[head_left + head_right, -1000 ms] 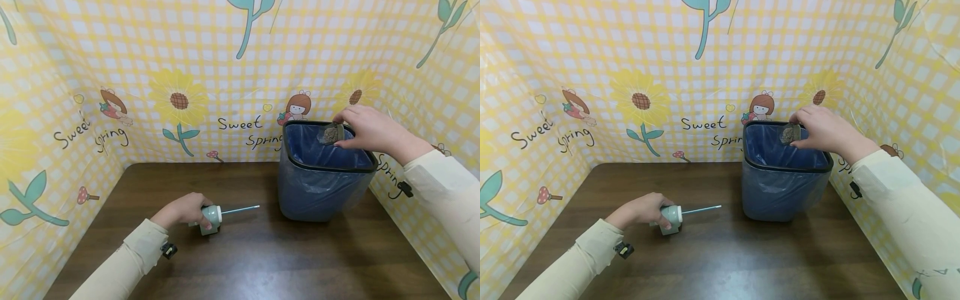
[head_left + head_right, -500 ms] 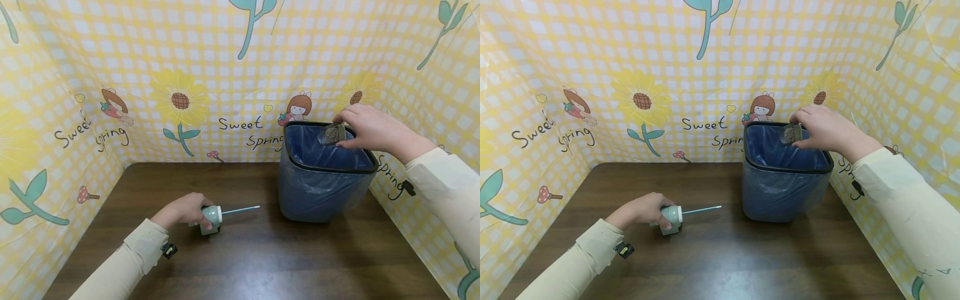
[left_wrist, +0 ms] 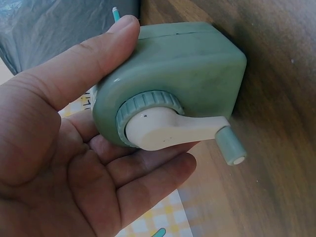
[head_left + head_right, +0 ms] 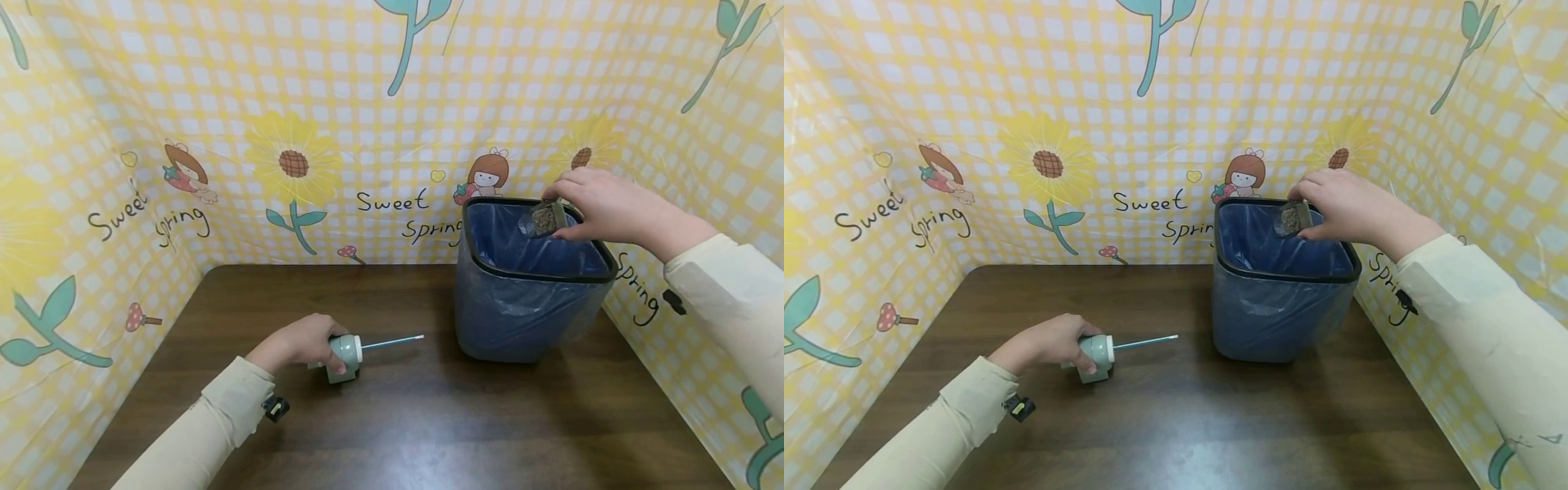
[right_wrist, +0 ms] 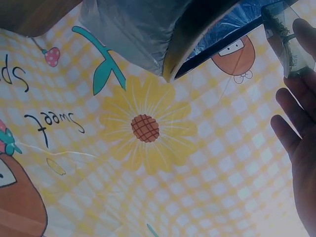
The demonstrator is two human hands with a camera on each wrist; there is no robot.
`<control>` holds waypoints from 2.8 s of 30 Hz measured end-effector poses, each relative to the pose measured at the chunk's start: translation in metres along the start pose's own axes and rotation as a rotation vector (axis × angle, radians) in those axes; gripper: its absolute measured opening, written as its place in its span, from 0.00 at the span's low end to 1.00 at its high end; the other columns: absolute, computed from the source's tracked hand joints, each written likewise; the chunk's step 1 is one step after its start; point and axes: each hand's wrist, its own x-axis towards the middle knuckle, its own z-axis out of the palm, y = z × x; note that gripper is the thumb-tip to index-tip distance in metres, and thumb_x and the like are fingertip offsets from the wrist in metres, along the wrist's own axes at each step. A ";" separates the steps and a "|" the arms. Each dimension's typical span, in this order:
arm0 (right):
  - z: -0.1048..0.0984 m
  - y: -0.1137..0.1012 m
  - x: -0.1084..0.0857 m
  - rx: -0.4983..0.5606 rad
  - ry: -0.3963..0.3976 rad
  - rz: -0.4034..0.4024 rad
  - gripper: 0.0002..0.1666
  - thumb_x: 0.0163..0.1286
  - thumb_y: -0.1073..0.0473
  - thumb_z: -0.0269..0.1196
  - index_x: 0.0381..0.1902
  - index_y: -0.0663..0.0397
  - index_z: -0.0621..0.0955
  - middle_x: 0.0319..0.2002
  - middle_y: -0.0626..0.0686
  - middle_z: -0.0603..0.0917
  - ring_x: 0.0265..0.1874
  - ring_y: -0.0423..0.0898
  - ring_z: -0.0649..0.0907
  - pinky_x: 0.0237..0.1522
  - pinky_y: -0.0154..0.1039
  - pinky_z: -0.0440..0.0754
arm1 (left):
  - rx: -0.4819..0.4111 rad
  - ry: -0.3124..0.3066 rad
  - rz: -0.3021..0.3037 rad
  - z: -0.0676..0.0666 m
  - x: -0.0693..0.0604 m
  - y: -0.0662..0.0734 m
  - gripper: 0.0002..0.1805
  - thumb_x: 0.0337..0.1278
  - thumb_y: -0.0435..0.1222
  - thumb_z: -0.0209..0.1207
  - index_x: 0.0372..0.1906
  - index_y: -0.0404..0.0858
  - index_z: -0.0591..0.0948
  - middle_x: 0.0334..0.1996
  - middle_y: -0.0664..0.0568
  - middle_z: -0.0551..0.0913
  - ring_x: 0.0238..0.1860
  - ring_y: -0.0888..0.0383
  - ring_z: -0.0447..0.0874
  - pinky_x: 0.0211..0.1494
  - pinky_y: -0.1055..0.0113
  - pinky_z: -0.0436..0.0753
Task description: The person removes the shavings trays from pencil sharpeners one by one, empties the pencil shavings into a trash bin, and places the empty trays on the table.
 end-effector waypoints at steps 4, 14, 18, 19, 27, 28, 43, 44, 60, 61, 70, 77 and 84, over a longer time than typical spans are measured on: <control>-0.002 0.000 0.000 -0.007 -0.014 -0.005 0.35 0.54 0.54 0.80 0.57 0.60 0.80 0.51 0.59 0.82 0.53 0.59 0.79 0.57 0.62 0.74 | 0.002 0.001 -0.006 -0.001 0.000 0.000 0.26 0.44 0.44 0.80 0.51 0.43 0.87 0.36 0.59 0.85 0.35 0.59 0.81 0.38 0.62 0.81; -0.006 0.001 0.000 -0.023 -0.023 -0.035 0.35 0.54 0.54 0.80 0.57 0.59 0.80 0.52 0.59 0.82 0.53 0.59 0.79 0.56 0.63 0.73 | -0.004 -0.006 -0.011 0.000 0.001 -0.002 0.25 0.44 0.44 0.80 0.50 0.44 0.87 0.36 0.59 0.85 0.35 0.59 0.81 0.39 0.62 0.81; -0.009 0.001 0.000 -0.036 -0.040 -0.034 0.36 0.54 0.54 0.80 0.58 0.58 0.80 0.53 0.58 0.81 0.54 0.59 0.79 0.56 0.63 0.74 | -0.003 0.001 -0.008 0.000 0.001 -0.001 0.26 0.43 0.44 0.80 0.51 0.43 0.87 0.36 0.59 0.85 0.35 0.59 0.81 0.38 0.62 0.81; -0.010 0.001 0.000 -0.039 -0.046 -0.032 0.36 0.54 0.54 0.80 0.58 0.58 0.80 0.53 0.58 0.81 0.54 0.59 0.79 0.56 0.63 0.74 | -0.003 0.002 -0.006 0.000 0.001 -0.001 0.26 0.43 0.44 0.80 0.51 0.43 0.87 0.36 0.58 0.85 0.35 0.59 0.81 0.38 0.63 0.81; -0.011 0.001 -0.001 -0.064 -0.065 -0.050 0.36 0.53 0.54 0.81 0.58 0.57 0.80 0.53 0.58 0.81 0.54 0.59 0.79 0.56 0.62 0.75 | -0.007 0.002 -0.008 0.000 -0.001 0.000 0.26 0.43 0.44 0.80 0.51 0.43 0.87 0.36 0.58 0.85 0.34 0.59 0.81 0.38 0.63 0.81; -0.011 0.001 -0.001 -0.066 -0.066 -0.052 0.36 0.53 0.54 0.81 0.58 0.56 0.80 0.53 0.58 0.81 0.54 0.59 0.79 0.56 0.62 0.75 | -0.007 0.002 -0.008 0.000 -0.001 0.000 0.26 0.43 0.44 0.80 0.50 0.43 0.87 0.36 0.58 0.85 0.34 0.59 0.81 0.38 0.63 0.81; -0.011 0.003 0.001 -0.090 -0.067 -0.089 0.36 0.53 0.53 0.81 0.58 0.56 0.80 0.54 0.58 0.81 0.53 0.58 0.80 0.54 0.61 0.76 | -0.012 0.001 -0.010 0.000 -0.002 0.002 0.26 0.43 0.44 0.80 0.51 0.43 0.87 0.36 0.59 0.86 0.34 0.59 0.81 0.38 0.63 0.81; -0.011 0.002 0.001 -0.096 -0.074 -0.086 0.37 0.53 0.53 0.81 0.58 0.56 0.80 0.54 0.58 0.81 0.54 0.59 0.79 0.54 0.61 0.76 | -0.011 0.002 -0.010 0.000 -0.002 0.002 0.26 0.43 0.44 0.80 0.51 0.43 0.87 0.36 0.59 0.86 0.34 0.59 0.81 0.38 0.63 0.81; -0.011 0.004 -0.001 -0.167 -0.053 -0.137 0.37 0.49 0.52 0.82 0.56 0.57 0.81 0.53 0.59 0.82 0.53 0.59 0.80 0.53 0.61 0.77 | -0.002 0.010 -0.010 0.002 0.001 0.000 0.26 0.42 0.45 0.81 0.50 0.44 0.87 0.36 0.59 0.85 0.35 0.59 0.81 0.39 0.62 0.81; -0.011 0.004 -0.001 -0.171 -0.048 -0.144 0.37 0.49 0.53 0.82 0.56 0.57 0.81 0.52 0.59 0.82 0.53 0.59 0.80 0.52 0.61 0.77 | -0.004 0.009 -0.012 0.003 0.000 0.000 0.26 0.42 0.45 0.80 0.50 0.44 0.87 0.36 0.59 0.85 0.35 0.59 0.81 0.39 0.62 0.81; -0.012 0.003 0.001 -0.198 -0.019 -0.201 0.37 0.47 0.53 0.83 0.54 0.59 0.81 0.50 0.60 0.83 0.51 0.60 0.81 0.51 0.59 0.79 | -0.009 0.013 -0.016 0.003 0.002 -0.002 0.26 0.42 0.44 0.81 0.50 0.44 0.87 0.36 0.59 0.85 0.35 0.58 0.81 0.39 0.62 0.81; -0.015 0.003 0.002 -0.226 -0.052 -0.192 0.37 0.48 0.53 0.83 0.55 0.58 0.81 0.50 0.59 0.82 0.51 0.60 0.81 0.54 0.59 0.77 | 0.001 0.009 -0.016 0.002 0.002 -0.003 0.27 0.41 0.45 0.81 0.50 0.43 0.87 0.35 0.59 0.85 0.34 0.59 0.81 0.37 0.63 0.80; -0.014 0.002 0.003 -0.241 -0.050 -0.205 0.39 0.47 0.53 0.83 0.55 0.59 0.81 0.51 0.59 0.83 0.53 0.60 0.80 0.55 0.58 0.77 | 0.006 0.011 -0.006 0.001 0.002 -0.001 0.25 0.42 0.45 0.81 0.49 0.43 0.87 0.34 0.59 0.85 0.33 0.59 0.80 0.36 0.63 0.80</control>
